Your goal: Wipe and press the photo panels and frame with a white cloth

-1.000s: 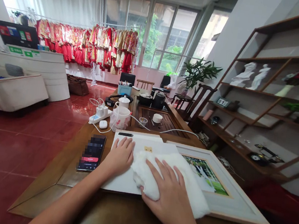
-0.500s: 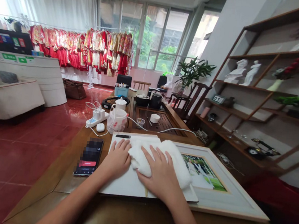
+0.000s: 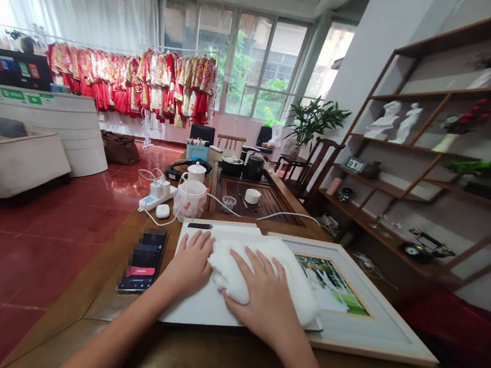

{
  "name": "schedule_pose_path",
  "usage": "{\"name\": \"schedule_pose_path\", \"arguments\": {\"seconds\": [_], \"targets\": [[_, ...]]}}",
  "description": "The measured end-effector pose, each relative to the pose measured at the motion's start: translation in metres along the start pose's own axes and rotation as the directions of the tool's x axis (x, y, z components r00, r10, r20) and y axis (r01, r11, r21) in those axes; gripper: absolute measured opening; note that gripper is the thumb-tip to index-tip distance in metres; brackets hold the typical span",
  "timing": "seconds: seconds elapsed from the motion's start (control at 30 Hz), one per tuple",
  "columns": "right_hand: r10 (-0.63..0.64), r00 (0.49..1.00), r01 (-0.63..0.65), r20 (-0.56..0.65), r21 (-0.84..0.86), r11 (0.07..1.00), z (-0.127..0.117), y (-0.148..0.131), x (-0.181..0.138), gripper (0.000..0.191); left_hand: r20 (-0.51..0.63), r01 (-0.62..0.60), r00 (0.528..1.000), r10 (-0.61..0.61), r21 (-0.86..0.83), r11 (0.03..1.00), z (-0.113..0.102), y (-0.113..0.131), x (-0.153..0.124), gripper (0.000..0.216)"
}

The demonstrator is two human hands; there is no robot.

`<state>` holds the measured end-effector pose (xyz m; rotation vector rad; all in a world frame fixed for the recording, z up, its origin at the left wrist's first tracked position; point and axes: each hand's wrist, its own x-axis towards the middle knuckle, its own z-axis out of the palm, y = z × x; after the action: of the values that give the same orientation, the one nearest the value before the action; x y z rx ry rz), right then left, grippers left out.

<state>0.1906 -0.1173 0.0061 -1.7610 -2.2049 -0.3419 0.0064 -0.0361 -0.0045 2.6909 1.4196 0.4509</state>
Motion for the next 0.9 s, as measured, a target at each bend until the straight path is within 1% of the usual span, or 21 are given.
{"name": "schedule_pose_path", "arguments": {"seconds": [0.13, 0.27, 0.4, 0.6, 0.7, 0.8, 0.9], "targets": [[0.03, 0.999, -0.03, -0.009, 0.017, 0.999, 0.008, 0.005, 0.023, 0.068, -0.022, 0.001, 1.0, -0.001, 0.008, 1.0, 0.002, 0.001, 0.0, 0.043], [0.034, 0.999, -0.033, -0.022, 0.029, 0.999, 0.01, 0.005, 0.029, 0.068, -0.03, 0.018, 0.999, -0.018, 0.017, 1.0, 0.002, 0.003, 0.0, 0.041], [0.019, 1.0, -0.019, -0.022, 0.029, 0.999, 0.007, 0.001, 0.018, 0.068, -0.023, 0.039, 0.999, -0.039, 0.018, 0.999, 0.001, 0.004, -0.001, 0.043], [-0.021, 0.999, 0.021, -0.032, 0.004, 1.0, -0.005, -0.006, -0.022, 0.067, 0.008, 0.035, 0.999, -0.035, 0.036, 0.999, -0.003, 0.004, -0.001, 0.046], [-0.046, 0.998, 0.045, -0.032, -0.017, 0.999, -0.01, -0.006, -0.033, 0.068, 0.013, 0.031, 0.999, -0.032, 0.049, 0.998, -0.003, 0.004, -0.001, 0.045], [-0.04, 0.999, 0.04, -0.021, -0.015, 0.999, -0.009, -0.004, -0.027, 0.066, 0.013, 0.024, 1.0, -0.024, 0.035, 0.999, -0.002, 0.003, 0.0, 0.047], [-0.004, 1.0, 0.004, -0.019, -0.011, 1.0, -0.003, 0.0, -0.005, 0.066, 0.014, 0.026, 1.0, -0.026, 0.018, 1.0, 0.0, 0.001, 0.0, 0.048]]}}
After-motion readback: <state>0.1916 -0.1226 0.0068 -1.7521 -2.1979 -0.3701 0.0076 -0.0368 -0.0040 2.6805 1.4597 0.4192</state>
